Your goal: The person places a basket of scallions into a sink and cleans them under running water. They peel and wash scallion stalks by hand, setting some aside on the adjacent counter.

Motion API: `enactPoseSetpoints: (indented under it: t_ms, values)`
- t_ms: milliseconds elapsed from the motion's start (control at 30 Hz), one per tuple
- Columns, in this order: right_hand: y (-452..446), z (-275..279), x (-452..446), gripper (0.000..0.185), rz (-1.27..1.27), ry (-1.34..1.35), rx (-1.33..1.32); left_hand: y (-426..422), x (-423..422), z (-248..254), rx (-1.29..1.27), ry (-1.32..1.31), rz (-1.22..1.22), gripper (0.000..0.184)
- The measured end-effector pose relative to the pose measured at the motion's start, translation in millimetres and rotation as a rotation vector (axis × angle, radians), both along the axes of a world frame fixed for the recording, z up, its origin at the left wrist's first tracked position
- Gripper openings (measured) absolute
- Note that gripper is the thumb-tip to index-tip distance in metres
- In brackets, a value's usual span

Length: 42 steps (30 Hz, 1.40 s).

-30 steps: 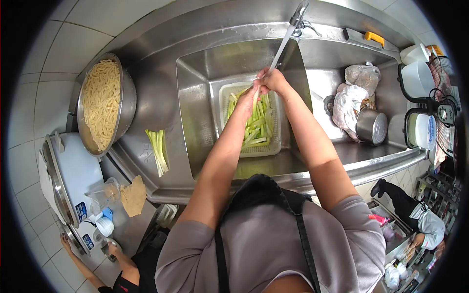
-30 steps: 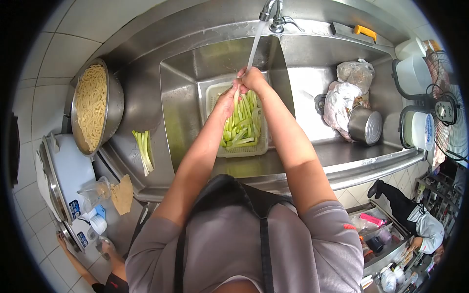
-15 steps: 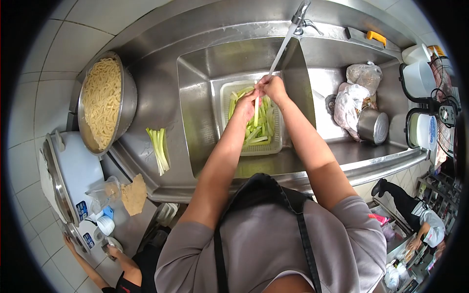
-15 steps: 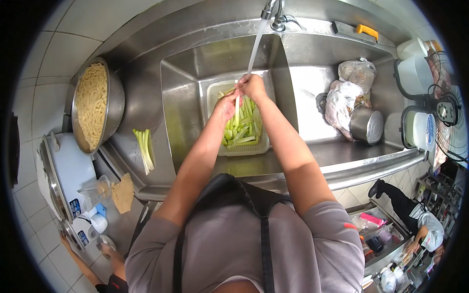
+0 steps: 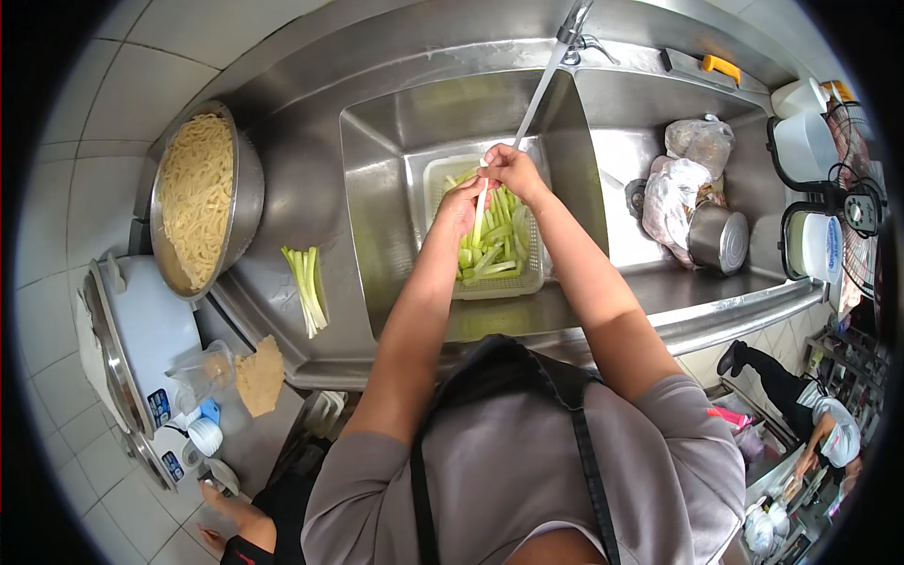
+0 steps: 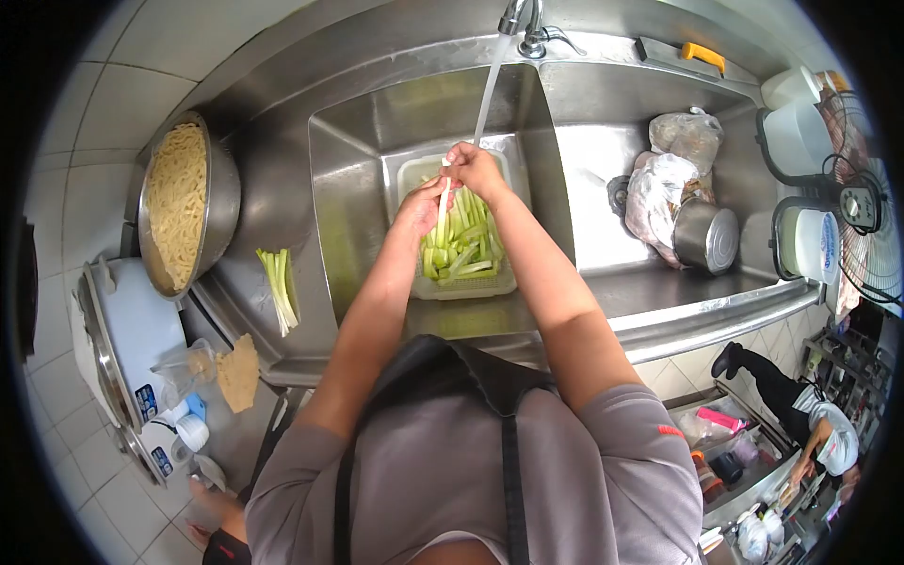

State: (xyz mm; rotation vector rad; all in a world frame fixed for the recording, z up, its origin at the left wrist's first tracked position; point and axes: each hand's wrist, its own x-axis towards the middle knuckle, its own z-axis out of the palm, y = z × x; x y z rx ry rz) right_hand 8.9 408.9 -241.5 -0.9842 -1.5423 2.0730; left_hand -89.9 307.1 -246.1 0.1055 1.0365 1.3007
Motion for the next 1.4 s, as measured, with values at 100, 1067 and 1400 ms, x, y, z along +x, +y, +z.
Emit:
enactPoseSetpoints:
  t_ms: [100,1067,1400]
  values:
    - [-2.6,0.7,-1.9,0.014,0.04,-0.021,0.012,-1.7,-1.9,-1.2,-0.015,0.013,-0.003,0.023]
    - [-24.3,8.8,-22.6,0.012,-0.116,-0.168,0.472,12.1,-29.3,8.6,0.073,-0.016,0.177,0.028]
    - [-2.5,21.2,-38.2,0.023,0.004,-0.001,-0.198,11.6,-12.3,9.2,0.11,0.297,0.251,0.033]
